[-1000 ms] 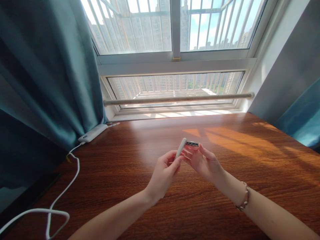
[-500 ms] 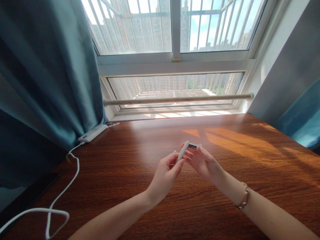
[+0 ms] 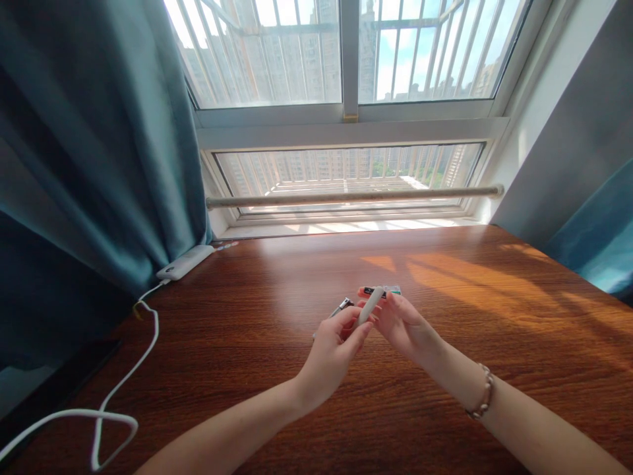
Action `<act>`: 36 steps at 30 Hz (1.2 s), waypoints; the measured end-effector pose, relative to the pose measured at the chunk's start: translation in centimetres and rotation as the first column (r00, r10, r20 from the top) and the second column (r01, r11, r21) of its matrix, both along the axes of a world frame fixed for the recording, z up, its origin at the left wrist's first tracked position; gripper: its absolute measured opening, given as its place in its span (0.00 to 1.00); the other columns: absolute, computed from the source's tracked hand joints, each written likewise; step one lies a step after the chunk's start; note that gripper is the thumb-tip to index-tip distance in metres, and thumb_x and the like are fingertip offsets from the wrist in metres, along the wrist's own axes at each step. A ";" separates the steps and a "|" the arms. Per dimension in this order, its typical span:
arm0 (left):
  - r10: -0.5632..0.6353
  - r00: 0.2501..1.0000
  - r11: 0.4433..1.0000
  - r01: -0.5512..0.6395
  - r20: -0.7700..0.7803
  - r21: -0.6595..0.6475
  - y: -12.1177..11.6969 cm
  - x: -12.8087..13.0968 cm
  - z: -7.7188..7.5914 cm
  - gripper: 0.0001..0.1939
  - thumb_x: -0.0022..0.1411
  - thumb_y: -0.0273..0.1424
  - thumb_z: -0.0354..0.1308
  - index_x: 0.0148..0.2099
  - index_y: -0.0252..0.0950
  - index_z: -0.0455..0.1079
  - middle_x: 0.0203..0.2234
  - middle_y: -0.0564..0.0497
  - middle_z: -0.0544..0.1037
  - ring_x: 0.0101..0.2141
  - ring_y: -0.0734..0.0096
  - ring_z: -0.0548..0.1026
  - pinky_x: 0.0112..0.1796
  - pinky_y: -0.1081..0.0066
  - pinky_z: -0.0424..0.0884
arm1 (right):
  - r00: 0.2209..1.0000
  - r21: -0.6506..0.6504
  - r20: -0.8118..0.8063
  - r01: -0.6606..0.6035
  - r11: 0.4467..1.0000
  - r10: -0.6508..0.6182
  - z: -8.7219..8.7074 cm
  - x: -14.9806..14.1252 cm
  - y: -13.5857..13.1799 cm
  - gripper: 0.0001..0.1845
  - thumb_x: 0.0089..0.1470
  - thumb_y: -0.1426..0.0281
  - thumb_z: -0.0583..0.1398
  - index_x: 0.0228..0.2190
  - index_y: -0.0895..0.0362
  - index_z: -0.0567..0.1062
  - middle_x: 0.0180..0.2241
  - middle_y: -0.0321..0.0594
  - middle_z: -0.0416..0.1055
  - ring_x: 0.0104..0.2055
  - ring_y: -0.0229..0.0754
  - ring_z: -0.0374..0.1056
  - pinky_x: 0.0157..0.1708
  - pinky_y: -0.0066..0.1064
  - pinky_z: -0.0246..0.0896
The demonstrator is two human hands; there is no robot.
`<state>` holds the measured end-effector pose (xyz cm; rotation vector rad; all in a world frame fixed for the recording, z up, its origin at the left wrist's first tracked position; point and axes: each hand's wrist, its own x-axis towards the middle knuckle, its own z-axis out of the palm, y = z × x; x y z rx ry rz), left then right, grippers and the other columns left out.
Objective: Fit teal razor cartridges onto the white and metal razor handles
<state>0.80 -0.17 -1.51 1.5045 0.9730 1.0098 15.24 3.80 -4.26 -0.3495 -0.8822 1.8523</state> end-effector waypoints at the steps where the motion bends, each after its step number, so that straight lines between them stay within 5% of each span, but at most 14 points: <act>1: 0.003 1.000 1.000 -0.003 -0.003 0.006 0.0 0.0 0.0 0.11 0.60 0.35 0.50 0.38 0.33 0.67 0.20 0.56 0.61 0.21 0.80 0.56 0.22 0.78 0.53 | 1.000 -0.006 0.009 0.004 1.000 -0.004 -0.1 0.0 0.0 0.14 0.48 0.60 0.60 0.35 0.55 0.75 0.39 0.40 0.72 0.40 0.40 0.65 0.40 0.31 0.58; 36: 0.023 0.998 1.000 -0.022 -0.054 0.015 -0.1 -0.1 0.3 0.13 0.60 0.37 0.49 0.38 0.32 0.67 0.19 0.56 0.59 0.21 0.79 0.57 0.22 0.77 0.55 | 0.987 0.035 0.127 0.096 0.995 -0.100 -0.5 -0.1 0.2 0.15 0.46 0.59 0.61 0.32 0.57 0.76 0.33 0.41 0.73 0.34 0.38 0.67 0.38 0.31 0.58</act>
